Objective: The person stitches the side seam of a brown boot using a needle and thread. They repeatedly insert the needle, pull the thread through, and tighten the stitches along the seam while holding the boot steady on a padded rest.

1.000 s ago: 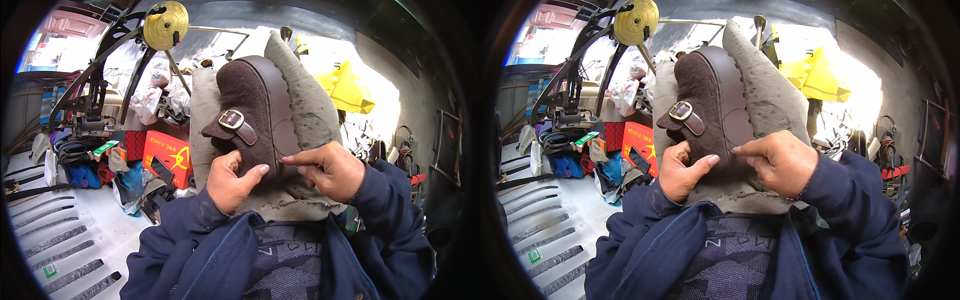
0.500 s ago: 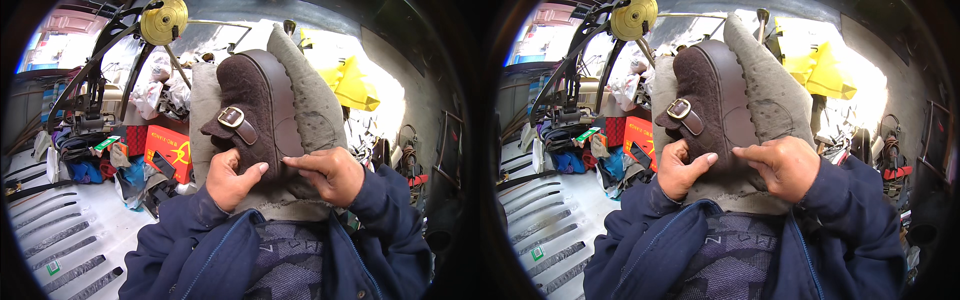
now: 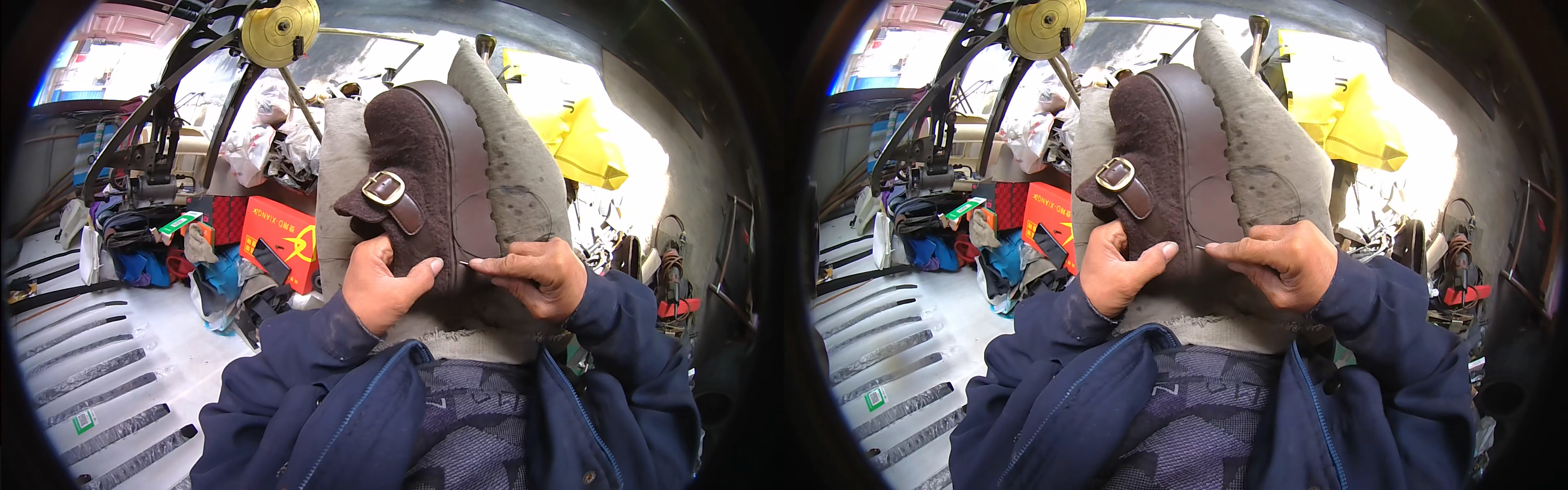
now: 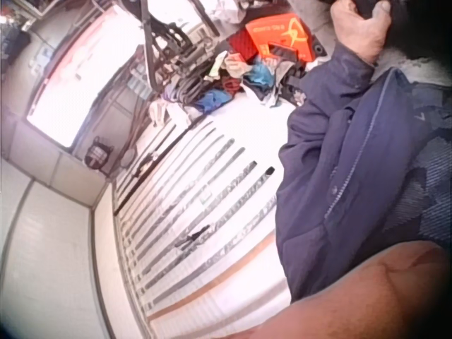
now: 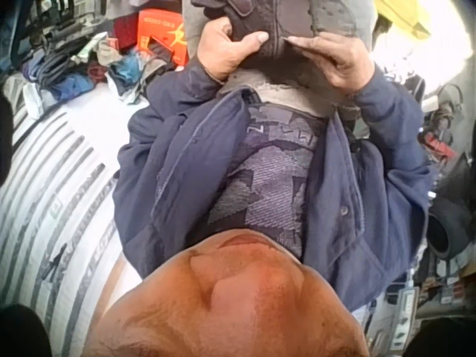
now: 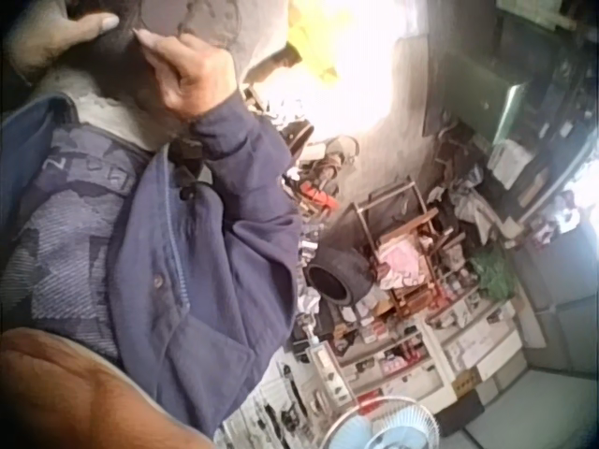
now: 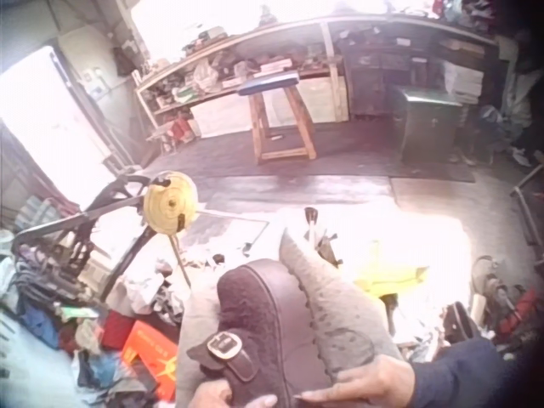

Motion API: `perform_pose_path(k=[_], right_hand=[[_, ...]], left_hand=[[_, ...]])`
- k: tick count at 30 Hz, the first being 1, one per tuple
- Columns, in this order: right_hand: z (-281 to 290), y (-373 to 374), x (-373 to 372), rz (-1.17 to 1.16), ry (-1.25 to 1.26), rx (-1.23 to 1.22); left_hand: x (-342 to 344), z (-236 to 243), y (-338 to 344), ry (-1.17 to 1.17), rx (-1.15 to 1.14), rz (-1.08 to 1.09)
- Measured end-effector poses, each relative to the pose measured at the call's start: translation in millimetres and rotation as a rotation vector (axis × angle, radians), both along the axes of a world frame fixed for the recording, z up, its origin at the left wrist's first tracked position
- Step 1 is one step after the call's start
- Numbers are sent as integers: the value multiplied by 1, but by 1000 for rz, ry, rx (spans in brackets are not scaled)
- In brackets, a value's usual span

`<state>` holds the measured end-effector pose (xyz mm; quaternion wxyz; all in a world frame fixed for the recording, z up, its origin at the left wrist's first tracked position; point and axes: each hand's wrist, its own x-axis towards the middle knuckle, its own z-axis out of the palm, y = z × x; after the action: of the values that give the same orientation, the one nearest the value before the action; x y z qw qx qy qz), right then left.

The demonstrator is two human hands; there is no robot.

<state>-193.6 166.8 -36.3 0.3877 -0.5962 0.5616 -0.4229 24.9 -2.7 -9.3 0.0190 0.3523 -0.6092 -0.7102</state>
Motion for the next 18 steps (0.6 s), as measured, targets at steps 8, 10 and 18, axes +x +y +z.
perform_pose_path(k=[8, 10, 18], right_hand=[[-8, -6, 1, -13, -6, -70], [-10, -8, 0, -8, -25, -70], [-19, -12, 6, -65, -39, -112]], left_hand=[[5, 20, 25, -24, -87, 117], [3, 21, 25, -55, -138, 102], [3, 11, 22, -50, -197, 52]])
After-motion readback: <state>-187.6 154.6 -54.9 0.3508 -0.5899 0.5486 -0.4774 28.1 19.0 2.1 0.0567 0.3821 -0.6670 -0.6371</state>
